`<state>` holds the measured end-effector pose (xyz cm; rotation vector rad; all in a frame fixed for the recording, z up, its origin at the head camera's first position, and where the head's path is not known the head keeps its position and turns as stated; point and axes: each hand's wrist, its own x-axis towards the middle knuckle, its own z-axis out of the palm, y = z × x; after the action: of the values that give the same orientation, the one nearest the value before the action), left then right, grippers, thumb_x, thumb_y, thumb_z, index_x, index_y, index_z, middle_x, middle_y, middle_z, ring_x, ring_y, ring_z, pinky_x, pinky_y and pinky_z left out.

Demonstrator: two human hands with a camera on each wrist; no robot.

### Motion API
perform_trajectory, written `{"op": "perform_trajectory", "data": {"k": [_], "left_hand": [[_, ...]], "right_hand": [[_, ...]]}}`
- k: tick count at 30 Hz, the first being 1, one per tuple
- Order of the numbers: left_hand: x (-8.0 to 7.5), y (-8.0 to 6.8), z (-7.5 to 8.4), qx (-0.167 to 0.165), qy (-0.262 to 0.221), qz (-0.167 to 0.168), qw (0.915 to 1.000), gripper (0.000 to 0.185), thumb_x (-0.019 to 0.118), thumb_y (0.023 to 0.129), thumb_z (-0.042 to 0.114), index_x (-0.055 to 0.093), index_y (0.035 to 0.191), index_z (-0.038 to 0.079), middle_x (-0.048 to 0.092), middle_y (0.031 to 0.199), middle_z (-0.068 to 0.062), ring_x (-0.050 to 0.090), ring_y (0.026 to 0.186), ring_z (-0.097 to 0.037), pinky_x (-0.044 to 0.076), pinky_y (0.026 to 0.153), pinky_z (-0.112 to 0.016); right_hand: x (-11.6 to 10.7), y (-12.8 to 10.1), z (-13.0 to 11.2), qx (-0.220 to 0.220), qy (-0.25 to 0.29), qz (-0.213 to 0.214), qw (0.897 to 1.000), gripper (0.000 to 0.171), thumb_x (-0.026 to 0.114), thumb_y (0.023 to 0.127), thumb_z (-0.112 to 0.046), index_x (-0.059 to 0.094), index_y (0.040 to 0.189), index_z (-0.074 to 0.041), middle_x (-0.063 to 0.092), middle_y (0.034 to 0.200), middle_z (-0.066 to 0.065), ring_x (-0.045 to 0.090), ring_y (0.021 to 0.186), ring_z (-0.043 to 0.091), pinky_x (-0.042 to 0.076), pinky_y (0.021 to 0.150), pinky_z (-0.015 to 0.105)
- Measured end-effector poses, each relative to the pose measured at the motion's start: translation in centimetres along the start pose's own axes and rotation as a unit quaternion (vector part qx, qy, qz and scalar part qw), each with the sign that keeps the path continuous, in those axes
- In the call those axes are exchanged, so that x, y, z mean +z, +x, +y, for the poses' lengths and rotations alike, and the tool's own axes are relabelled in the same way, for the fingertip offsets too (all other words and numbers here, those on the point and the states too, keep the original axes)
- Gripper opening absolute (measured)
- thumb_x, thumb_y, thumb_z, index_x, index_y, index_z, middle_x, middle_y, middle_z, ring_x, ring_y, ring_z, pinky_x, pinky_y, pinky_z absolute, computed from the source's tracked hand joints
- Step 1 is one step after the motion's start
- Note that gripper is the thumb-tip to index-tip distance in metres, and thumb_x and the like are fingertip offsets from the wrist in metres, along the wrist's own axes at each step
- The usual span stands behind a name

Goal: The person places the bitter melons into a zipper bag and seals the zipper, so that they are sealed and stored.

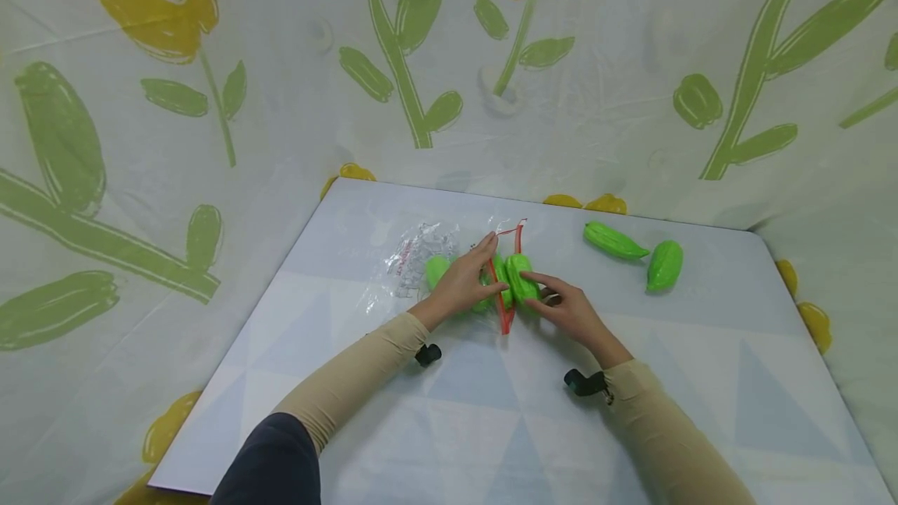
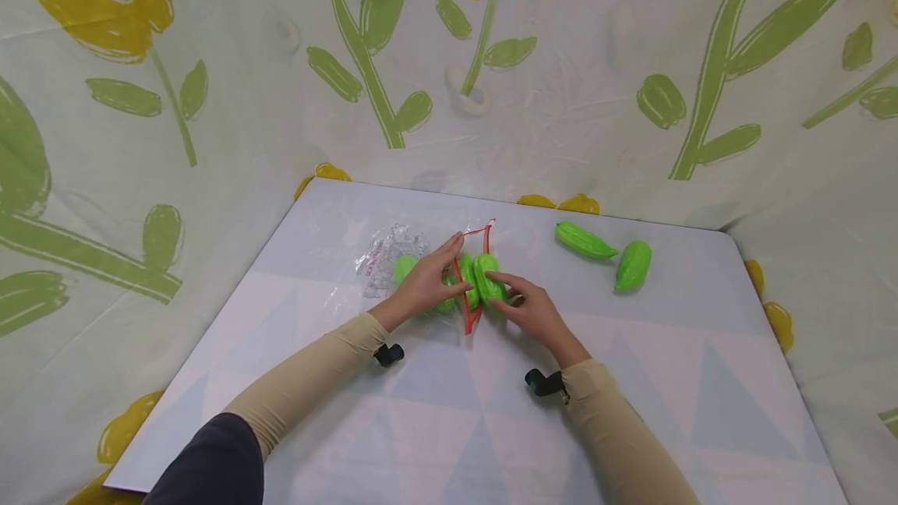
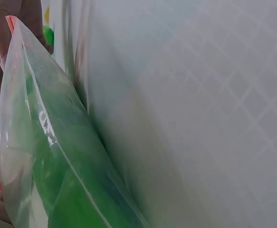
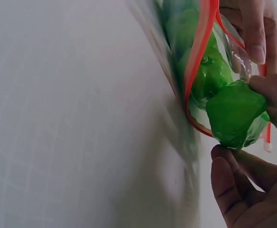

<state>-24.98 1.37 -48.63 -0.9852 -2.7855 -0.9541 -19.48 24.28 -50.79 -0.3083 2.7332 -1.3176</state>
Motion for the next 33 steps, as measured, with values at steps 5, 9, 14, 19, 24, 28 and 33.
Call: {"op": "perform_trajectory", "data": {"k": [5,9,14,19,24,28,33], "left_hand": [[-0.1,0.0,0.1,0.0,-0.004,0.0,1.0,0.089,0.067,0.082,0.045,0.021,0.148,0.006,0.014,0.155,-0.002,0.023,0.138,-0.018,0.032,0.107,-0.033],[-0.1,-0.1,0.2,0.0,-0.006,-0.001,1.0,0.089,0.067,0.082,0.046,0.02,0.148,0.007,0.014,0.155,-0.001,0.023,0.138,-0.018,0.031,0.108,-0.033],[-0.2,-0.1,0.3,0.002,-0.007,0.001,1.0,0.089,0.067,0.082,0.045,0.021,0.148,0.007,0.012,0.155,0.0,0.024,0.138,-0.02,0.031,0.108,-0.034],[-0.2,-0.1,0.3,0.002,-0.006,0.0,1.0,0.089,0.066,0.082,0.046,0.021,0.148,0.007,0.012,0.155,0.0,0.023,0.138,-0.019,0.031,0.108,-0.034],[-0.1,-0.1,0.2,0.004,-0.006,0.0,1.0,0.088,0.066,0.082,0.046,0.023,0.147,0.006,0.013,0.155,0.0,0.024,0.138,-0.019,0.03,0.108,-0.034],[-0.1,-0.1,0.2,0.002,-0.003,0.004,1.0,0.088,0.067,0.082,0.045,0.022,0.148,0.007,0.014,0.155,0.0,0.027,0.137,-0.02,0.032,0.107,-0.034],[0.0,-0.1,0.3,-0.001,0.001,0.006,1.0,0.088,0.068,0.082,0.044,0.022,0.148,0.009,0.016,0.154,-0.001,0.029,0.136,-0.019,0.034,0.106,-0.034]], "right_hand": [[0.5,0.4,-0.4,0.007,0.0,-0.004,1.0,0.051,0.064,0.085,-0.044,0.049,0.133,-0.039,0.051,0.133,0.003,0.059,0.099,0.022,0.052,0.081,0.041],[0.8,0.6,-0.6,0.017,0.003,-0.011,1.0,0.05,0.058,0.087,-0.049,0.044,0.135,-0.042,0.049,0.136,0.002,0.057,0.104,0.023,0.051,0.083,0.042],[0.8,0.6,-0.8,0.025,0.006,-0.021,0.999,0.044,0.054,0.092,-0.042,0.042,0.134,-0.047,0.048,0.137,0.001,0.056,0.108,0.024,0.05,0.085,0.044],[1.0,0.7,-0.9,0.022,0.004,-0.02,1.0,0.045,0.056,0.091,-0.04,0.043,0.134,-0.045,0.05,0.135,0.002,0.058,0.105,0.024,0.051,0.084,0.043],[1.3,0.9,-1.0,0.02,0.001,-0.019,1.0,0.05,0.057,0.088,-0.047,0.042,0.136,-0.043,0.05,0.135,0.003,0.06,0.103,0.023,0.053,0.082,0.041],[1.3,1.0,-1.2,0.019,-0.002,-0.029,0.999,0.051,0.057,0.089,-0.045,0.041,0.138,-0.041,0.051,0.133,0.004,0.061,0.1,0.022,0.053,0.078,0.039],[1.5,1.2,-1.2,0.025,-0.005,-0.036,0.999,0.051,0.058,0.09,-0.04,0.041,0.138,-0.041,0.051,0.134,0.003,0.06,0.1,0.021,0.052,0.08,0.041]]}}
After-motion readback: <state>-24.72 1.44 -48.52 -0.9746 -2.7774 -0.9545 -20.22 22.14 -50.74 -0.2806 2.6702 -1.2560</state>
